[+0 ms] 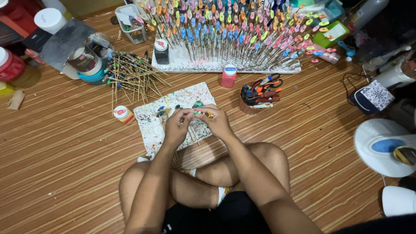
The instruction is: Assembling fishing floats by attaching foam bodies to thin sticks.
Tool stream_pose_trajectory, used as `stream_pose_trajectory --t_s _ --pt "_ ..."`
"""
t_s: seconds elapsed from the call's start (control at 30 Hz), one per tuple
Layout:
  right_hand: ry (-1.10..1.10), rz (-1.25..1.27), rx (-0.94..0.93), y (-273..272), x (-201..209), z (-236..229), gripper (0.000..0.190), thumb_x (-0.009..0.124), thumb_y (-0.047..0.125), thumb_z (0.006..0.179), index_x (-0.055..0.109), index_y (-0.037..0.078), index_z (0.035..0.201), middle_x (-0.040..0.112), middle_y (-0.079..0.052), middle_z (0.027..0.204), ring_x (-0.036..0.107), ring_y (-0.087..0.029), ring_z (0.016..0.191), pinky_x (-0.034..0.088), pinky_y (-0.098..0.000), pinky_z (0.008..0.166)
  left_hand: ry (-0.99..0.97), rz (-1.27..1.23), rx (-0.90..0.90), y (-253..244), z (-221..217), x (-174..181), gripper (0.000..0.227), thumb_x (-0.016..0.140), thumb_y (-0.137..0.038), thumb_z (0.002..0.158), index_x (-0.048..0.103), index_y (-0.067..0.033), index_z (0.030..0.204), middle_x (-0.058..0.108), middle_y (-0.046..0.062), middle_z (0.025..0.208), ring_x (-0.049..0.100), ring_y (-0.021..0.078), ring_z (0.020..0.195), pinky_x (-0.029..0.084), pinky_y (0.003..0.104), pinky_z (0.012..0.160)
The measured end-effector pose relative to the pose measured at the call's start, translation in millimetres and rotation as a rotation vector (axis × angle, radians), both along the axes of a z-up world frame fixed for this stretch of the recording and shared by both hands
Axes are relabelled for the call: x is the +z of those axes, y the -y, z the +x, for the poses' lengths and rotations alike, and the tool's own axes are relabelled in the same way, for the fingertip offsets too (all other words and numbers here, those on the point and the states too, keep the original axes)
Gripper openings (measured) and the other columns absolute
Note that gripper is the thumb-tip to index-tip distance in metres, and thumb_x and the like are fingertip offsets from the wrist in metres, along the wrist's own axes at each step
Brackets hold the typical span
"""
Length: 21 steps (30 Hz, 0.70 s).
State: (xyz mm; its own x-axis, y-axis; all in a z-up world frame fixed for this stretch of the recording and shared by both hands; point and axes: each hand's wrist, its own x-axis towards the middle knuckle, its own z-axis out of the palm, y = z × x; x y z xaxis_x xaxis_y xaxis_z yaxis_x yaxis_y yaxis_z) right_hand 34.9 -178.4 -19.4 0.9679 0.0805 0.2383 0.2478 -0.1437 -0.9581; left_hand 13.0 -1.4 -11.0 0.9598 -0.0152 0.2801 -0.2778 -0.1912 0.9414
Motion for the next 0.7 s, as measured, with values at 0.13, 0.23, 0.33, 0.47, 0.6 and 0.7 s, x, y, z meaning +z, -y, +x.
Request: stream_pose_trajectory --t_s 0.13,0.23,0.33,0.47,0.6,0.7 --pt "0.006 0.037 -0.037 3 0 1 0.021 0.088 0.017 0.081 0.084 0.016 0.101 0.073 -0.006 0.098 0.060 -0.012 0.081 0.050 -0.0264 0.077 0.016 -0.024 0.006 1 1 0 0.014 0.064 -0.010 0.103 0.075 -0.0040 0.110 0.063 0.011 0.092 0.076 0.0230 0.084 0.060 0.034 0.078" --pt "0.003 0.098 -0.067 6 1 2 0.021 0.092 0.016 0.076 0.085 0.014 0.096 0.074 -0.007 0.093 0.063 -0.012 0.082 0.050 -0.0246 0.075 0.002 -0.027 0.009 2 0 6 0.015 0.063 -0.010 0.103 0.074 -0.0033 0.111 0.063 0.012 0.092 0.076 0.0234 0.087 0.060 0.034 0.079" --pt "-0.069 0.178 -0.125 16 14 0 0.010 0.087 0.012 0.081 0.084 0.012 0.091 0.070 -0.002 0.082 0.059 -0.008 0.076 0.049 -0.0210 0.068 -0.143 -0.134 0.054 -7 0 15 0.019 0.052 -0.012 0.108 0.068 -0.0035 0.115 0.066 0.016 0.096 0.071 0.0289 0.088 0.057 0.041 0.085" --pt "-0.128 0.206 -0.011 28 21 3 0.034 0.091 0.014 0.077 0.076 0.007 0.107 0.070 -0.006 0.084 0.056 -0.006 0.070 0.047 -0.0184 0.063 -0.220 -0.093 0.021 -22 0 15 0.022 0.054 -0.017 0.109 0.064 -0.0066 0.124 0.071 0.011 0.095 0.066 0.0153 0.084 0.053 0.032 0.083" --pt "-0.026 0.113 0.169 5 33 -12 0.059 0.092 0.018 0.078 0.071 0.011 0.132 0.069 -0.011 0.102 0.056 -0.009 0.081 0.051 -0.0217 0.071 -0.217 -0.084 -0.144 -5 -3 -3 0.023 0.060 -0.016 0.105 0.066 -0.0060 0.125 0.076 0.011 0.099 0.070 0.0142 0.091 0.054 0.034 0.087" --pt "0.081 0.006 0.172 6 34 -12 0.043 0.084 0.018 0.085 0.075 0.016 0.127 0.067 -0.011 0.091 0.058 -0.014 0.081 0.048 -0.0304 0.078 -0.244 -0.222 -0.162 1 -8 10 0.022 0.062 -0.016 0.103 0.066 -0.0060 0.122 0.075 0.008 0.099 0.070 0.0118 0.092 0.055 0.033 0.092"
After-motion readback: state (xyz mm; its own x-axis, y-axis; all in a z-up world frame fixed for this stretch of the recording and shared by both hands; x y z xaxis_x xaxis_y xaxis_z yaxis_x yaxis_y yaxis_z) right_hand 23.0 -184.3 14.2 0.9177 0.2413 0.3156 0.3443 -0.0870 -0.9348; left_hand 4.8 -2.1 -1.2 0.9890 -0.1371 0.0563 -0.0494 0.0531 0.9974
